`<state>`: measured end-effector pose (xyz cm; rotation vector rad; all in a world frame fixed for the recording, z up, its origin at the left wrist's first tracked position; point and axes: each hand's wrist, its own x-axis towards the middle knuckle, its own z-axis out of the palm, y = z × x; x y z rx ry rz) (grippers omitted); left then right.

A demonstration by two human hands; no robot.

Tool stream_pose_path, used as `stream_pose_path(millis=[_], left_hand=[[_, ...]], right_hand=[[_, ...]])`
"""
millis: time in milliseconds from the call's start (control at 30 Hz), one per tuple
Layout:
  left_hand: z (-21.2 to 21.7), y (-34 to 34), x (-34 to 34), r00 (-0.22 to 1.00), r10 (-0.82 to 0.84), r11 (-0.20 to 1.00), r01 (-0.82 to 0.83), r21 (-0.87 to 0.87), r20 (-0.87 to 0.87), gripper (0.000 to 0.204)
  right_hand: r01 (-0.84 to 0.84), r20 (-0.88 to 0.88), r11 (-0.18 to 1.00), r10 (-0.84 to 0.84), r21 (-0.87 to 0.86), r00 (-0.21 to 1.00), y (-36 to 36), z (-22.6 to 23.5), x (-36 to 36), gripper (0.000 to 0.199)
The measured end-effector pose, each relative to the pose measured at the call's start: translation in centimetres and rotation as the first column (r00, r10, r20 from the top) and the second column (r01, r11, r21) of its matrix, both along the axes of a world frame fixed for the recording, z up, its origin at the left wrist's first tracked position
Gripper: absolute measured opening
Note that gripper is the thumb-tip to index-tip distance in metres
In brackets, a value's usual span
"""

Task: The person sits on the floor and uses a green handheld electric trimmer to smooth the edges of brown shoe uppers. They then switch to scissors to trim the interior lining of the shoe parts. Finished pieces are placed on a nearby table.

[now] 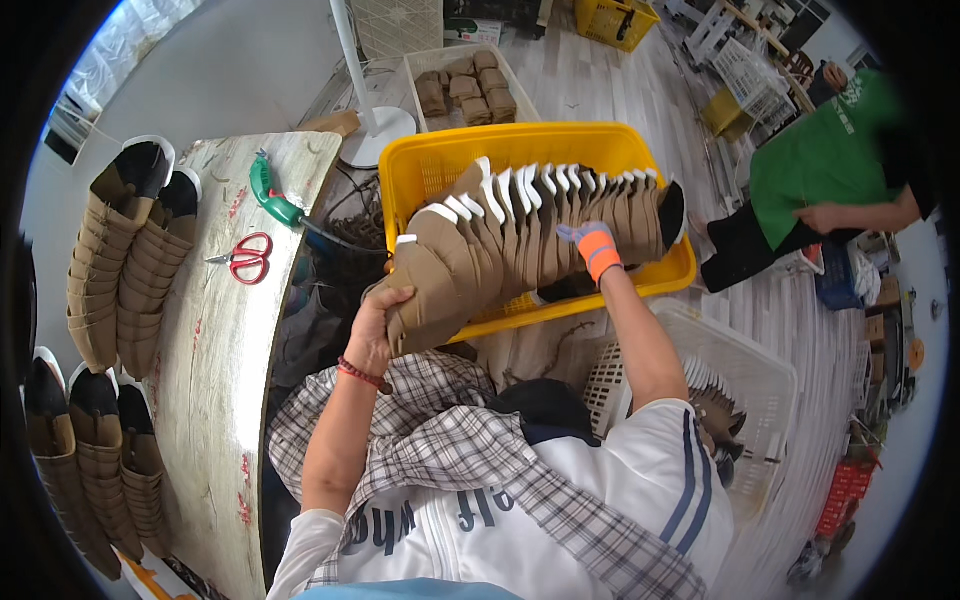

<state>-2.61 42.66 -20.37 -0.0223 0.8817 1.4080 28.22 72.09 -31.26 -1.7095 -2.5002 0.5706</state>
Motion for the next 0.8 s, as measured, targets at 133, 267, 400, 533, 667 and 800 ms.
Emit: stream_pose_path(millis=[133, 267, 400, 533, 667, 800], left_hand=[[1.6, -0.7, 0.6, 0.996, 0.057, 0.998, -0.054, 0.045, -0.065, 0.044], [0.4, -2.0, 0.2, 0.994, 0.078, 0.995, -0.072, 0.07, -0.077, 0.047], [0.6, -2.3, 0.8, 0.992, 0.094, 0.993, -0.088, 0.076, -0.089, 0.04], [-1.5, -1.3, 0.3, 0.988, 0.07, 0.989, -0.051, 0.137, -0.135, 0.04], [0.3, -3.7, -0.2, 0.981, 0.136, 0.988, -0.123, 0.098, -0.136, 0.049], [1.0, -4.9, 0.4, 0.986, 0.141, 0.973, -0.121, 0.197, -0.093, 0.048]], right_hand=[[0.139, -0.61, 0.636, -0.77, -0.759, 0.187, -0.4, 3.4, -2.1, 0.033], [-0.146, -0.688, 0.68, -0.725, -0.719, 0.013, -1.2, 3.5, -2.0, 0.016], [-0.095, -0.74, 0.77, -0.559, -0.63, 0.373, -0.1, 1.8, -2.0, 0.024], [0.143, -0.242, 0.987, -0.123, 0.067, 0.962, -1.1, 0.2, -2.0, 0.061], [0.089, -0.195, 0.996, -0.081, 0.032, 0.977, -0.7, 3.5, -4.5, 0.056], [0.173, -0.046, 0.977, -0.18, -0.121, 0.983, -1.2, 2.3, -4.1, 0.054]])
